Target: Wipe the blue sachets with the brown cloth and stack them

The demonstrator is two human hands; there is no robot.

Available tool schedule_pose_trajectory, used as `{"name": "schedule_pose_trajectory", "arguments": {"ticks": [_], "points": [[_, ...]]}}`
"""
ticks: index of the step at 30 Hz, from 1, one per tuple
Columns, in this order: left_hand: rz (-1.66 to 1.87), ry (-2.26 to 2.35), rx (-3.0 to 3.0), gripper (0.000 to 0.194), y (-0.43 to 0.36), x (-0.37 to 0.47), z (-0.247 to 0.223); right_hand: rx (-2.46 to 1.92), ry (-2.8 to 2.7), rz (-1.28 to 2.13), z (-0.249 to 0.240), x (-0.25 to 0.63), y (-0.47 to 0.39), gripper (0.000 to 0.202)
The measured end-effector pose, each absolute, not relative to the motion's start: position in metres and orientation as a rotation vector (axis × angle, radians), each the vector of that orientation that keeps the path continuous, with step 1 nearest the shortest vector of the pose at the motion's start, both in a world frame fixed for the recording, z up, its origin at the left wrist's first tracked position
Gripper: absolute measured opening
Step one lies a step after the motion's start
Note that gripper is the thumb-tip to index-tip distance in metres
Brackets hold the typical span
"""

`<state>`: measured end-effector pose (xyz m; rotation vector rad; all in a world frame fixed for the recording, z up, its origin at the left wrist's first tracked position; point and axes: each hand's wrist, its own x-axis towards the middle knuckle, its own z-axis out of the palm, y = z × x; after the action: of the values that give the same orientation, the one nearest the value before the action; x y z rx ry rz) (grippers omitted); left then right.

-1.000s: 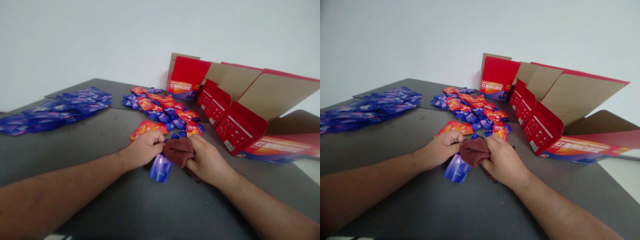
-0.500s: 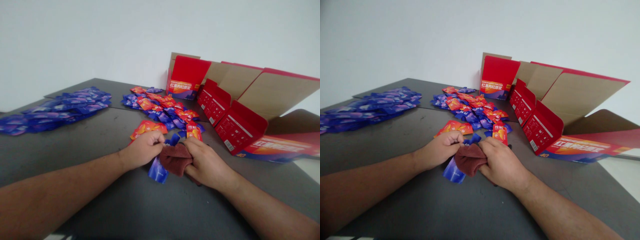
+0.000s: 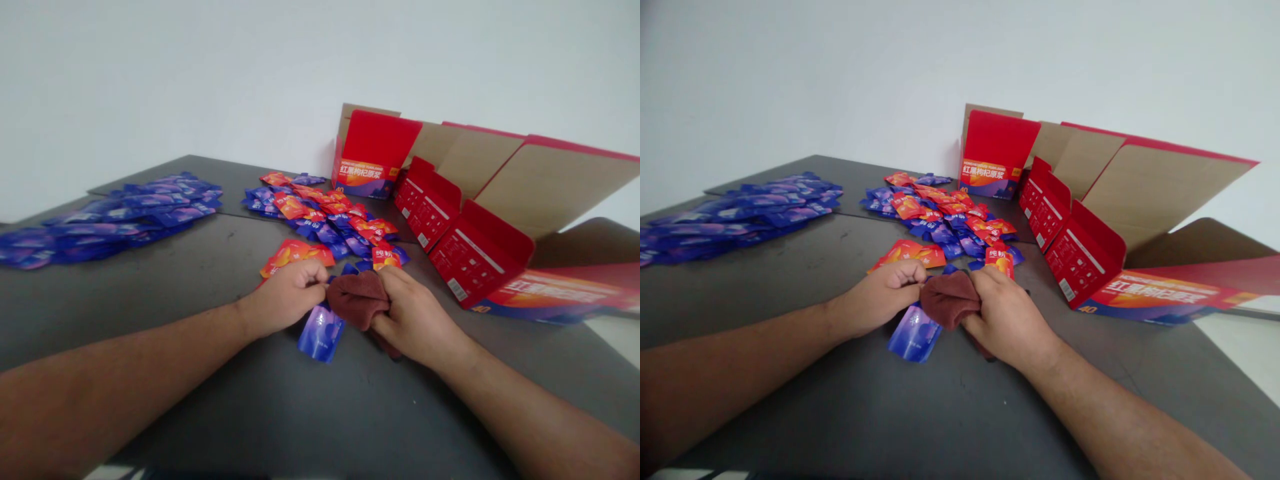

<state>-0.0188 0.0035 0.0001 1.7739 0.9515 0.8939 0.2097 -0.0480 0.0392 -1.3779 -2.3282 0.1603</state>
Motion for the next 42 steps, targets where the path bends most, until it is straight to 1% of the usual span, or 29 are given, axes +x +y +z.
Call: {"name": "schedule_pose_trajectory", "arguments": {"ticks": [2, 6, 11, 17, 22, 27, 33, 38, 42], "points": [[0.881, 0.956, 1.775, 0.010, 0.0039, -0.0189, -0.0004, -1.379, -2.336, 0.176, 0.0394, 0.2091, -0.0483, 0.018], [0.869, 0.943, 1.798, 0.008, 0.0050, -0.0188, 0.0001, -1.227, -2.474, 0.251, 0.0407, 0.2075, -0.0503, 0.019], [0.899, 0.932, 1.756, 0.010, 0.0054, -0.0182, -0.0017, -1.375, -2.337, 0.190, 0.0404, 0.2093, -0.0487, 0.017], [0.877, 0.920, 1.756, 0.012, 0.0033, -0.0185, -0.0008, -1.252, -2.440, 0.239, 0.0402, 0.2092, -0.0490, 0.020], [0.870, 0.941, 1.733, 0.012, 0.0026, -0.0187, 0.0013, -1.392, -2.319, 0.183, 0.0392, 0.2103, -0.0479, 0.016], [0.883, 0.945, 1.807, 0.010, 0.0030, -0.0189, 0.0020, -1.214, -2.481, 0.265, 0.0393, 0.2088, -0.0491, 0.018], [0.895, 0.953, 1.778, 0.010, 0.0031, -0.0188, 0.0004, -1.397, -2.311, 0.197, 0.0388, 0.2093, -0.0475, 0.016], [0.888, 0.950, 1.801, 0.010, 0.0028, -0.0188, 0.0025, -1.240, -2.458, 0.251, 0.0388, 0.2090, -0.0487, 0.019], [0.887, 0.971, 1.765, 0.015, 0.0024, -0.0186, 0.0032, -1.377, -2.294, 0.177, 0.0378, 0.2097, -0.0470, 0.016]]}}
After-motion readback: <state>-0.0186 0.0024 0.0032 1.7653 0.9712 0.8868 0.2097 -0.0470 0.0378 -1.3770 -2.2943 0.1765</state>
